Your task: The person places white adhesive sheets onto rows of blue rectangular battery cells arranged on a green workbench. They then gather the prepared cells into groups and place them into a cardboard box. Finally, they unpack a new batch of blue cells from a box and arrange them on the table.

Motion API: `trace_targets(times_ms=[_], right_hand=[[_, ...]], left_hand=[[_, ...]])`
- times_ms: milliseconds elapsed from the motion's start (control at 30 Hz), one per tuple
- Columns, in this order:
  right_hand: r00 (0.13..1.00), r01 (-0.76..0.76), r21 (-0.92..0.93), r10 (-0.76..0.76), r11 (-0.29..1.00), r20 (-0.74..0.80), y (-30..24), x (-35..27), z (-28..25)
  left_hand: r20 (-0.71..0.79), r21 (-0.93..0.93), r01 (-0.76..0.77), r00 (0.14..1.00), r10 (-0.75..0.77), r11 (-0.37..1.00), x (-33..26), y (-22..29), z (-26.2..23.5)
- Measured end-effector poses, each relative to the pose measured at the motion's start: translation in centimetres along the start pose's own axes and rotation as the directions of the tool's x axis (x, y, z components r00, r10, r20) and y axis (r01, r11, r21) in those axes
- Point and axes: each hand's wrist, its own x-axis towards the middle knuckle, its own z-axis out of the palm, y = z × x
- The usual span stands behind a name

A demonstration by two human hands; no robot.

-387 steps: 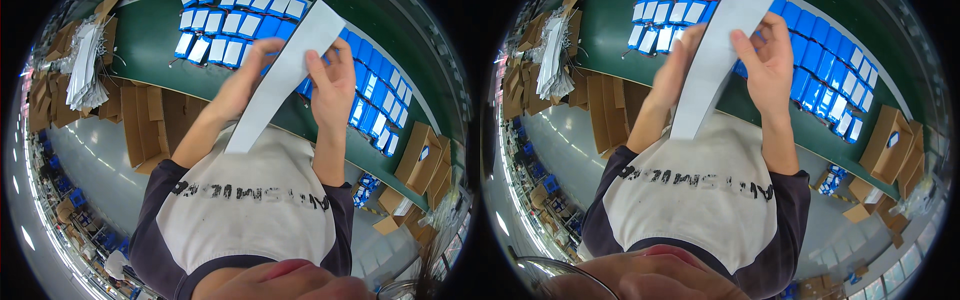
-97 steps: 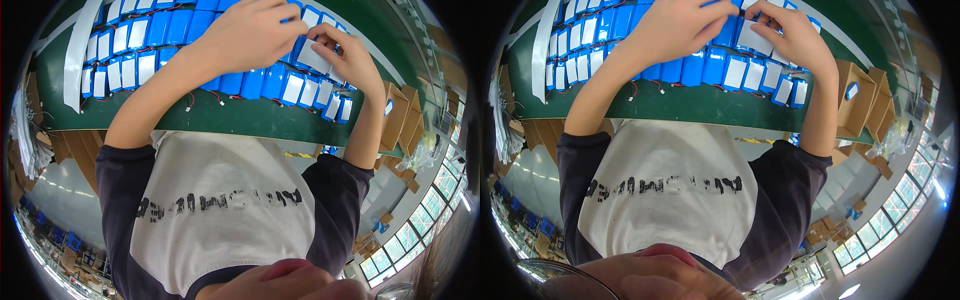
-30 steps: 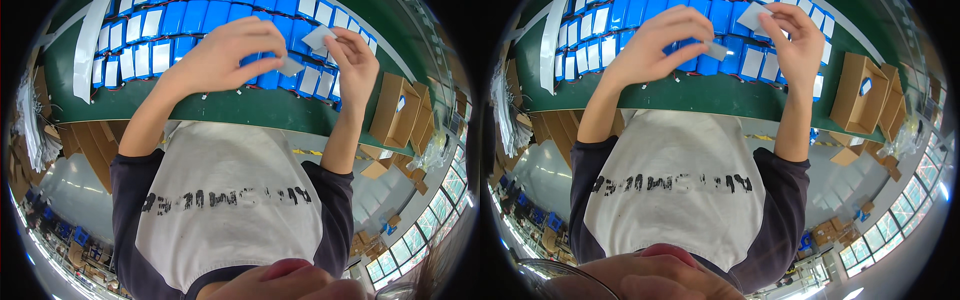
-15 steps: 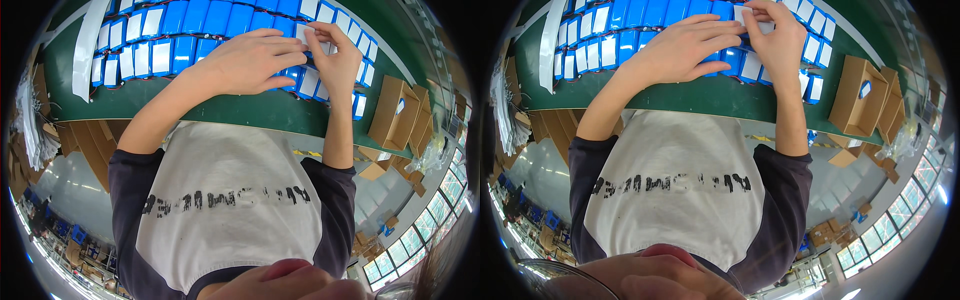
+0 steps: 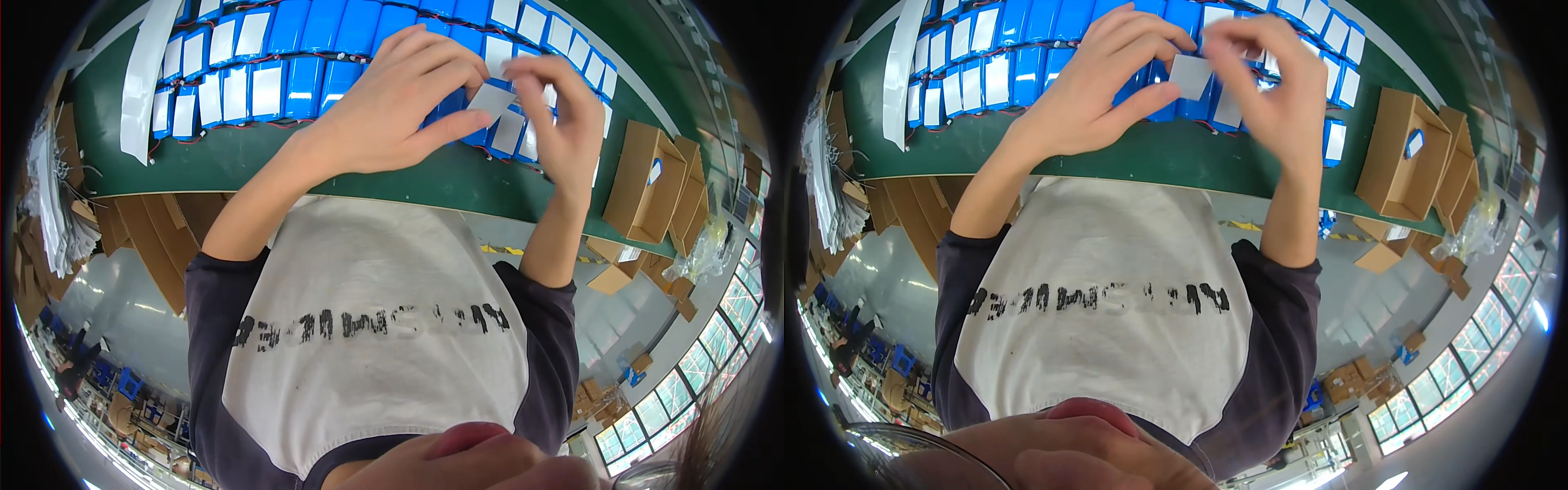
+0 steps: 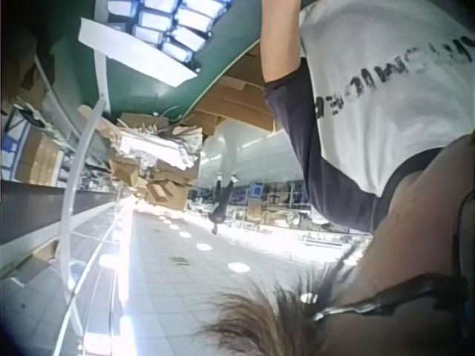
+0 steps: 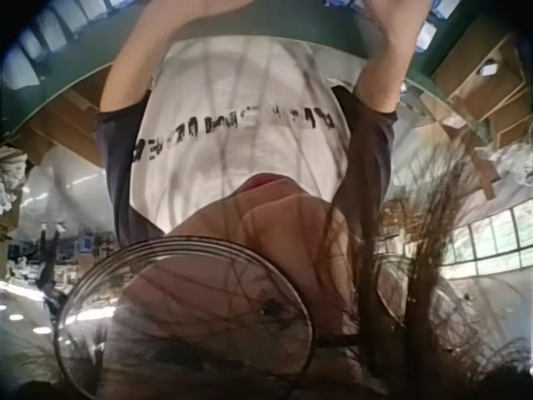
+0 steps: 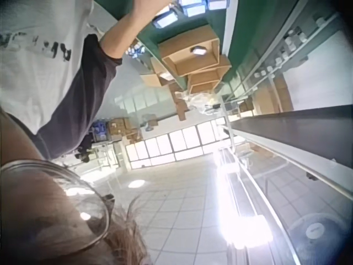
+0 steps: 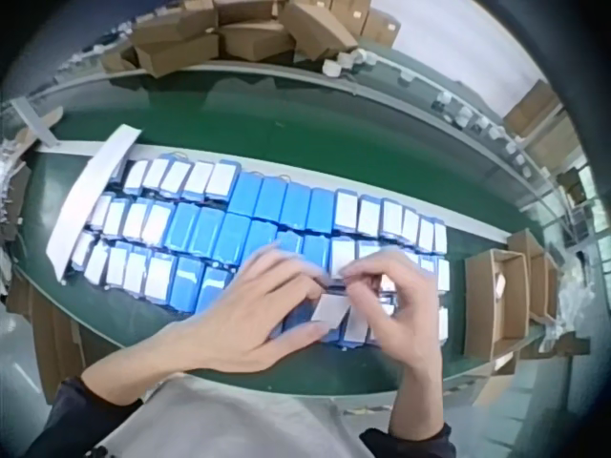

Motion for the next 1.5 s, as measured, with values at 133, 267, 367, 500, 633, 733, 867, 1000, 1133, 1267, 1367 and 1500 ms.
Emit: trace_targets(times_ms=[133,267,367,500,633,733,867,1000,1133,1267,1367,1500], right_hand=[[0.998,0.060,-0.188,-0.054,0.980,0.036,-2.3,-1.5,0.3],[1.000,0.003,-0.181,-0.007,0.983,-0.022,-2.0,-2.9,0.3],[0.991,-0.134,-0.120,0.136,0.984,0.002,-0.8,-3.3,0.0],[0.971,-0.225,-0.116,0.232,0.967,0.054,-0.2,-3.2,0.5],[0.965,-0.246,-0.210,0.260,0.946,0.038,0.6,-3.6,1.0],[0.996,-0.083,-0.329,0.086,0.941,-0.007,0.7,-3.6,2.0],[0.982,-0.068,-0.413,-0.012,0.908,-0.187,0.6,-3.9,3.2],[0.972,-0.116,-0.463,0.003,0.879,-0.237,0.2,-3.2,4.0],[0.957,-0.079,-0.514,-0.079,0.854,-0.279,0.7,-4.4,3.5],[0.948,-0.017,-0.403,-0.113,0.915,-0.298,-0.7,-3.2,3.9],[0.941,0.065,-0.365,-0.178,0.929,-0.287,-2.1,-2.3,4.5],[0.945,0.131,-0.254,-0.198,0.958,-0.259,-3.9,-1.5,5.9]], left_hand=[[-0.015,0.116,0.002,1.000,0.000,0.993,-1.3,0.5,0.3],[-0.203,0.254,0.192,0.969,-0.142,0.948,-1.7,2.2,0.6],[-0.223,0.215,0.119,0.972,-0.070,0.969,-2.3,1.0,0.7],[-0.018,0.356,0.001,1.000,0.006,0.935,-3.3,1.8,0.9],[0.082,0.448,-0.006,0.996,-0.034,0.894,-3.9,1.8,2.7],[0.081,0.476,-0.008,0.996,-0.035,0.880,-4.1,1.7,3.3],[0.090,0.442,0.000,0.995,-0.044,0.897,-3.6,2.2,2.9],[0.100,0.400,-0.029,0.995,-0.012,0.916,-4.9,2.6,-0.6],[-0.432,0.585,0.443,0.879,-0.202,0.679,-10.0,0.5,-12.8],[-0.570,0.760,0.596,0.802,-0.175,0.259,-17.5,-3.6,-19.1],[-0.580,0.685,0.671,0.738,-0.344,0.284,-19.5,-5.2,-19.3],[-0.689,0.591,0.771,0.636,-0.347,0.238,-18.4,-3.1,-19.5]])
